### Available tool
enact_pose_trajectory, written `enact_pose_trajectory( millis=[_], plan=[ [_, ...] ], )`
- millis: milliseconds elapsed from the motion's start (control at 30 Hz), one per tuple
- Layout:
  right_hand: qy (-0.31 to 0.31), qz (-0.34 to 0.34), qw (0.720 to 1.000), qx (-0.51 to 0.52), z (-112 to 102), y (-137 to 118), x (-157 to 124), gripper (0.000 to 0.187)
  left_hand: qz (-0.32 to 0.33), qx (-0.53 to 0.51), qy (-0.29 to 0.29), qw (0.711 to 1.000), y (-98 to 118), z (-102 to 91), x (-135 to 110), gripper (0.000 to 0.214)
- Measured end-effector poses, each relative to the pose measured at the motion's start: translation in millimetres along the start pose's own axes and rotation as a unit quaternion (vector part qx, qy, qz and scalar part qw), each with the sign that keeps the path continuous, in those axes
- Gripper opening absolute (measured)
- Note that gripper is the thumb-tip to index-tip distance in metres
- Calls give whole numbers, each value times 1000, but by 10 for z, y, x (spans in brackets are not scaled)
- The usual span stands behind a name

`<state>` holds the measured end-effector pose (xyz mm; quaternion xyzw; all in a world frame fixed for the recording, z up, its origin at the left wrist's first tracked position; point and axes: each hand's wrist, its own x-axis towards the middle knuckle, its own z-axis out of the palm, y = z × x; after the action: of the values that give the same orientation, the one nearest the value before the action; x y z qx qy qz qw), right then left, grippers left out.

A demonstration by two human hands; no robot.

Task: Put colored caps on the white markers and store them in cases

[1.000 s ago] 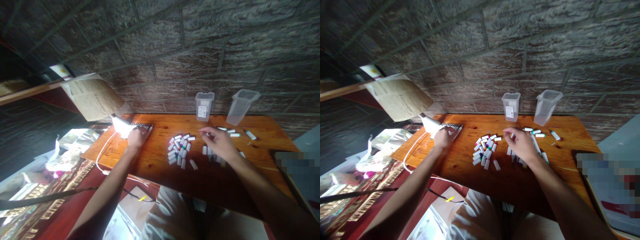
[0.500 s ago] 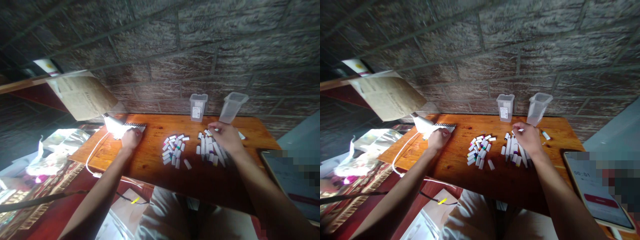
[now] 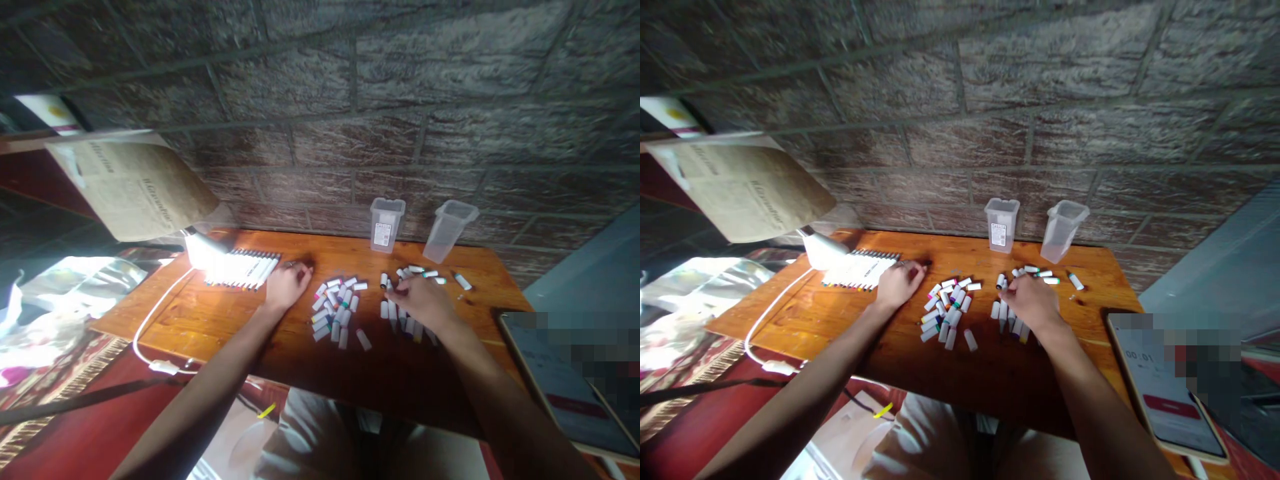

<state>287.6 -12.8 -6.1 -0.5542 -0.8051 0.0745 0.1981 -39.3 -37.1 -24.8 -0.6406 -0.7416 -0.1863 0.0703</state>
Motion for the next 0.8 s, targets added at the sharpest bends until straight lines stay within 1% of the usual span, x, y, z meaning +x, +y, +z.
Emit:
enact_pose_trajectory(
  millis=[100, 233, 333, 400, 467, 567, 633, 667, 700, 733, 800],
  plan=[
    [-18, 20, 999, -23, 51, -66, -16, 27, 26, -32, 10, 999, 30, 46, -68, 38],
    [-20, 41, 998, -31, 94, -123, -19, 27, 23, -68, 30, 997, -10, 42, -90, 38],
    [-18, 37, 999, 30, 66, -96, -1, 25, 21, -95, 34, 995, -30, 34, -86, 36],
    [-26, 30, 991, 124, 6, -61, 18, 29, 24, -117, 33, 992, -34, 29, -87, 36],
    [-45, 31, 967, 250, -69, -43, 34, 36, 26, -142, 33, 989, -34, 21, -93, 36],
    [-67, 54, 898, 431, -147, -82, 44, 40, 30, -180, 35, 983, -6, 1, -99, 37],
    [-63, 62, 859, 505, -154, -140, 42, 37, 35, -223, 33, 974, 60, -29, -94, 40],
    [-53, 59, 847, 525, -145, -172, 38, 36, 36, -265, 25, 963, 113, -54, -88, 43],
    [-38, 52, 841, 538, -131, -202, 32, 35, 34, -321, 9, 946, 181, -87, -82, 46],
    [-20, 41, 838, 544, -114, -228, 23, 34, 29, -393, -19, 919, 262, -129, -77, 50],
    [24, 19, 841, 540, -77, -265, -5, 32, 2, -523, -111, 845, 449, -231, -74, 56]
  ],
)
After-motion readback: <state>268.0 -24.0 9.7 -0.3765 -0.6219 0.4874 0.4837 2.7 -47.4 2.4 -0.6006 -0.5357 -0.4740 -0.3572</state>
